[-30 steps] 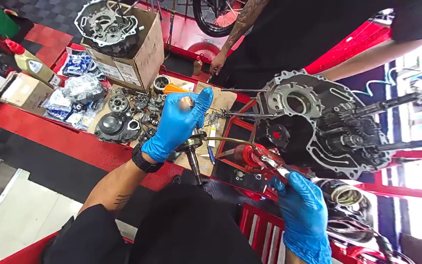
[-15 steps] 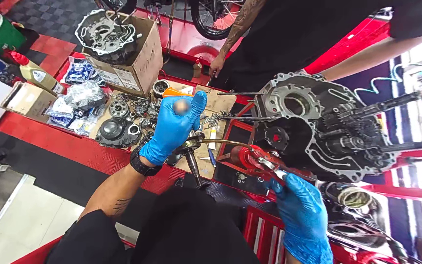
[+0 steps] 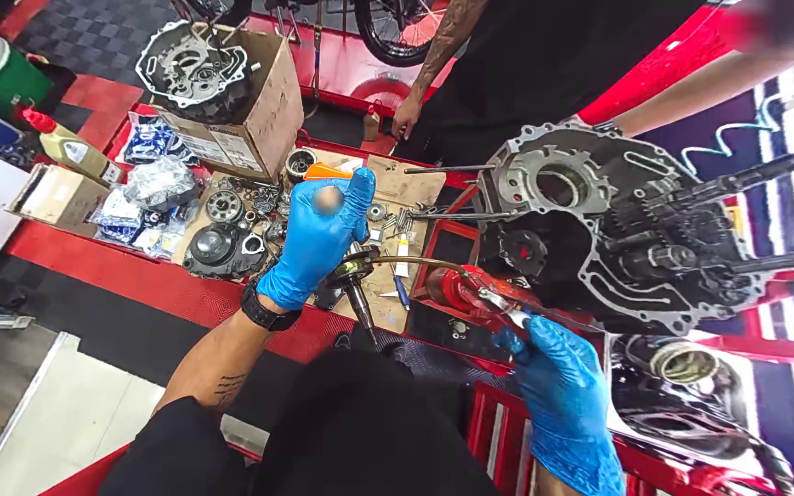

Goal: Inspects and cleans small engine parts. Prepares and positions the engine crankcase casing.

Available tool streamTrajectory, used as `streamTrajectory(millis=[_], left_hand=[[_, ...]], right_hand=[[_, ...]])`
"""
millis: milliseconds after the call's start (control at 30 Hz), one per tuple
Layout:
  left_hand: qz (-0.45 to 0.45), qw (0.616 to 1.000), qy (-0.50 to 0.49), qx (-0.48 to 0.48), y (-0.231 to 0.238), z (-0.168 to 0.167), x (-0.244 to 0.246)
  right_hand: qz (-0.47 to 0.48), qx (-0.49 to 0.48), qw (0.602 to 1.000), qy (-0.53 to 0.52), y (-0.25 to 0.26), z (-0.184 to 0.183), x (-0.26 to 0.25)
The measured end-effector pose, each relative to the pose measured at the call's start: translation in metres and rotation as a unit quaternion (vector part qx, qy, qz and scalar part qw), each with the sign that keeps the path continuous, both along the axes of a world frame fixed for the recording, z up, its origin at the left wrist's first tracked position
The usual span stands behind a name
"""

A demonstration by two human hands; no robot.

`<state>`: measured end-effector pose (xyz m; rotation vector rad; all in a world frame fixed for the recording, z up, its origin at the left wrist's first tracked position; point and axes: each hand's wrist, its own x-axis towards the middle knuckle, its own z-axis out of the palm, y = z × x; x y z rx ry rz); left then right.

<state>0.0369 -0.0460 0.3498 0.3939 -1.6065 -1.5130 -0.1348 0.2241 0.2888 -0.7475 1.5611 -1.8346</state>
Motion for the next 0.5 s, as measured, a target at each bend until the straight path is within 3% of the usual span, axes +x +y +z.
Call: streamTrajectory(millis=[333, 500], left_hand=[[0.012, 1.000, -0.024, -0.007, -0.004, -0.006, 0.003], [0.035, 0.999, -0.006, 0.000, -0.012, -0.009, 0.010]], right_hand=[[0.017, 0.002, 1.000, -0.010, -0.004, -0.006, 0.007], [-0.051, 0.086, 0.988, -0.115, 0.018, -0.066, 0.006]])
